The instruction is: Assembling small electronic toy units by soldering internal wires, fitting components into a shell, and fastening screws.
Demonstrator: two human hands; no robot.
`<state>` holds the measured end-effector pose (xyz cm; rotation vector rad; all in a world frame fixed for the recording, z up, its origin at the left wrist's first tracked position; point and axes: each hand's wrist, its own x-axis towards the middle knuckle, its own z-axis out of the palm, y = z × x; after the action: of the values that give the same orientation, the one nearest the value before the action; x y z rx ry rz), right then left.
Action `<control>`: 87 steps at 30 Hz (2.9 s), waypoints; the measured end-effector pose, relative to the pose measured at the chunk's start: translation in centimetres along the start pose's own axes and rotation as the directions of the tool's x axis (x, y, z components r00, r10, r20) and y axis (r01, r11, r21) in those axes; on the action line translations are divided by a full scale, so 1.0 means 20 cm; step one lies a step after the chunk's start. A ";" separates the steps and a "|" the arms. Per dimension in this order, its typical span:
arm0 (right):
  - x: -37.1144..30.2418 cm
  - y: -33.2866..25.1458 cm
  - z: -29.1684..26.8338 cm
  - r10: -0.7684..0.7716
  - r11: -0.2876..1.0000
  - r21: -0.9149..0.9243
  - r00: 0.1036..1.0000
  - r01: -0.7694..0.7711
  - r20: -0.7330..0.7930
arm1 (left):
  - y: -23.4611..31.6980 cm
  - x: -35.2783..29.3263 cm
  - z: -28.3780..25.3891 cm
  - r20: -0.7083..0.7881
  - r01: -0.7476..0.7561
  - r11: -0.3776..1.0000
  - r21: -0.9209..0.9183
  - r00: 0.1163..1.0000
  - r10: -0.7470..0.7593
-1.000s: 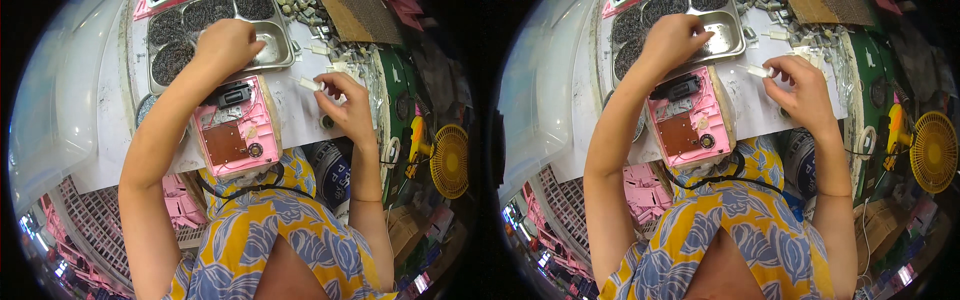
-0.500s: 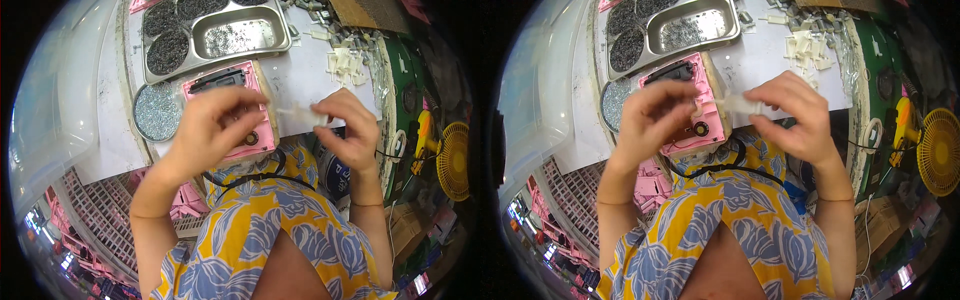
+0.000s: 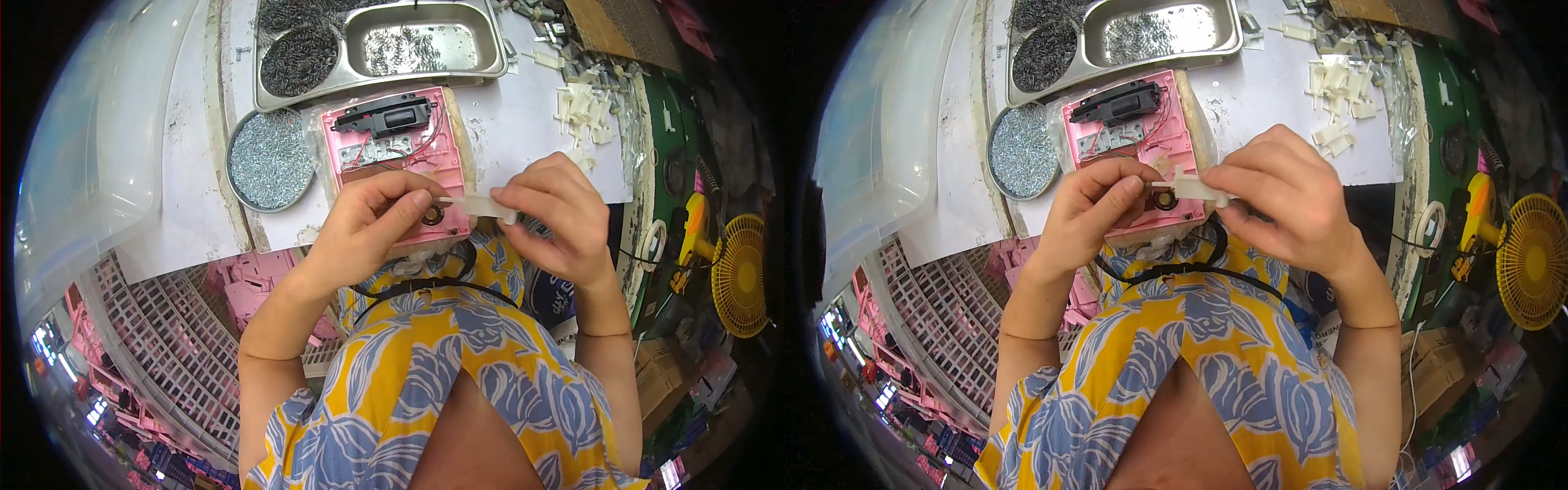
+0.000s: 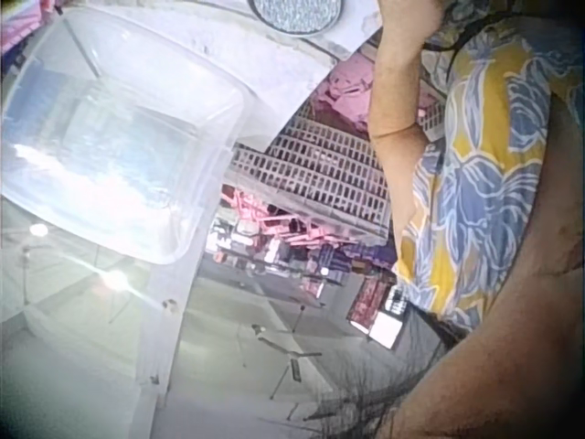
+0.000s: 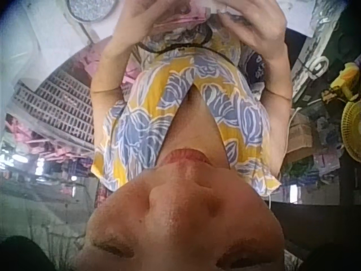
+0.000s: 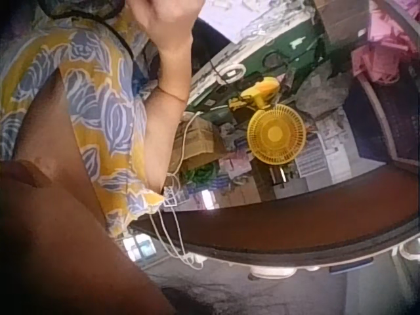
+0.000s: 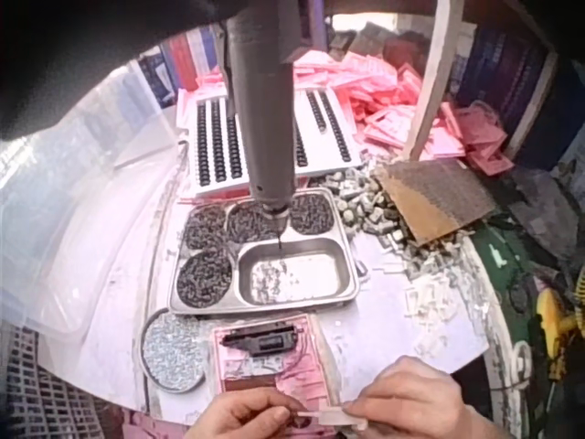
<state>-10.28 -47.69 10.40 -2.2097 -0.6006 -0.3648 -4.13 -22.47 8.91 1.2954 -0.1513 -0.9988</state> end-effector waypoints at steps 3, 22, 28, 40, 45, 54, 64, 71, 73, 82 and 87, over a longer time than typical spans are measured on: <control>-0.02 -0.01 0.03 -0.050 0.998 -0.031 0.999 0.051 0.017 | 0.00 -0.01 0.03 0.000 -0.026 0.979 0.204 1.000 0.027; -0.11 0.13 0.06 0.252 0.966 0.073 0.967 -0.248 -0.047 | -0.16 0.03 -0.04 0.130 -0.393 0.298 0.870 0.766 0.630; 0.02 0.14 0.14 0.097 0.988 -0.129 0.992 -0.086 0.081 | -0.21 0.00 -0.06 0.131 -0.442 0.313 0.840 0.726 0.675; 0.05 0.22 0.21 -0.004 1.000 0.000 0.997 0.004 0.072 | -0.23 0.01 -0.07 0.069 -0.435 0.414 0.800 0.751 0.657; 0.04 0.21 0.28 -0.033 0.999 -0.007 0.994 0.034 0.107 | -0.22 0.05 -0.07 0.127 -0.489 0.336 0.805 0.695 0.708; 0.07 0.21 0.13 0.095 0.995 -0.046 0.978 -0.088 0.185 | -0.17 0.02 -0.03 0.236 -0.396 0.163 0.903 0.778 0.582; 0.01 0.68 -0.28 0.461 0.639 -0.474 0.795 -0.605 -0.394 | -0.13 0.02 -0.05 0.185 -0.459 0.390 0.798 0.803 0.567; 0.03 0.72 -0.18 0.564 0.448 -0.701 0.784 -0.554 -0.260 | -0.10 0.05 -0.07 0.211 -0.570 0.384 0.727 0.717 0.665; 0.05 0.60 -0.17 0.503 0.587 -0.591 0.821 -0.553 -0.270 | -0.01 0.09 -0.05 0.128 -0.481 0.434 0.761 0.769 0.627; 0.00 0.23 -0.06 0.346 0.934 0.006 0.901 -0.357 -0.261 | 0.27 0.58 0.20 0.145 -0.389 0.695 0.605 0.912 0.384; -0.13 0.24 -0.17 0.706 0.150 0.902 0.683 -0.404 0.189 | 0.30 0.61 0.30 0.647 -0.740 -0.092 0.666 0.512 0.565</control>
<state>-10.20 -53.77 8.33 -1.0623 0.2683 0.0957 2.56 -35.57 10.85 1.8063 -1.6280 0.0683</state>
